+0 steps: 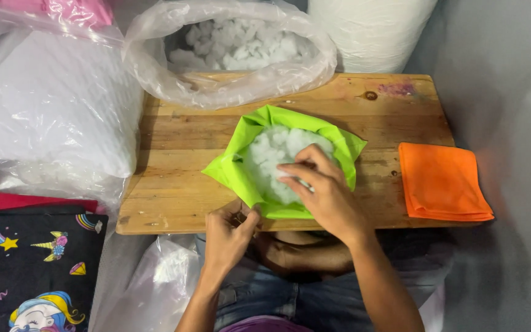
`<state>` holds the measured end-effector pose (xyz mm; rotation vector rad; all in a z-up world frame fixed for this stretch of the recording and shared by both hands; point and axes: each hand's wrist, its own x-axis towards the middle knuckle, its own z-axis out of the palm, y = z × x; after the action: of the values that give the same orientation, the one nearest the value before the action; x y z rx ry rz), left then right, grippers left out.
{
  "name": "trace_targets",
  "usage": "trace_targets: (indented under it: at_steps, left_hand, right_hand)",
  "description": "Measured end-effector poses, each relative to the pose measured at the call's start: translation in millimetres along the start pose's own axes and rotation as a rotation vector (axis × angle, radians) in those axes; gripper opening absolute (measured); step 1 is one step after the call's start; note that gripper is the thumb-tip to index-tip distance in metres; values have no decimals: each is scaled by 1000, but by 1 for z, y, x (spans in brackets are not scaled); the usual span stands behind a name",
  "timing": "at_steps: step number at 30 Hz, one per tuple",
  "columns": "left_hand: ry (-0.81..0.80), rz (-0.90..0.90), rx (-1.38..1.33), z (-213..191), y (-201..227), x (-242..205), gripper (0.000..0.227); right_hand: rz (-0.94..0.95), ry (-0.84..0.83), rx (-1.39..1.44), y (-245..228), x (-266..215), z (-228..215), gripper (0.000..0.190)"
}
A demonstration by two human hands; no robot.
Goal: The person takes handfuls of white cotton-like material from a large plastic bag and places it into a lime green cloth bag. They repeatedly fluff and push the material down into the bag to fill it.
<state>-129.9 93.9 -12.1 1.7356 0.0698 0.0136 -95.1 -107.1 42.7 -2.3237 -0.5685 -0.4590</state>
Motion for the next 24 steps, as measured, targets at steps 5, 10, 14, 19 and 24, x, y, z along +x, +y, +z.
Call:
trace_targets:
  at_steps: [5,10,14,19,24]
  left_hand:
    - [8,9,-44,-2,7,-1,30]
    - [26,13,-23,-4,-1,-4,27]
    - [29,9,-35,-2,10,-9,34]
    - [51,68,-5,-8,5,-9,31]
    - [41,112,32,-15,8,-5,32]
  right_hand:
    - [120,-713,226,3,7,15,27]
    - [-31,-385,218,-6,15,10,18]
    - [-119,-707,79,12,16,51,21]
    - [-38,-750,109,9,31,36,28]
    - [-62,-245,116,3,41,19,13]
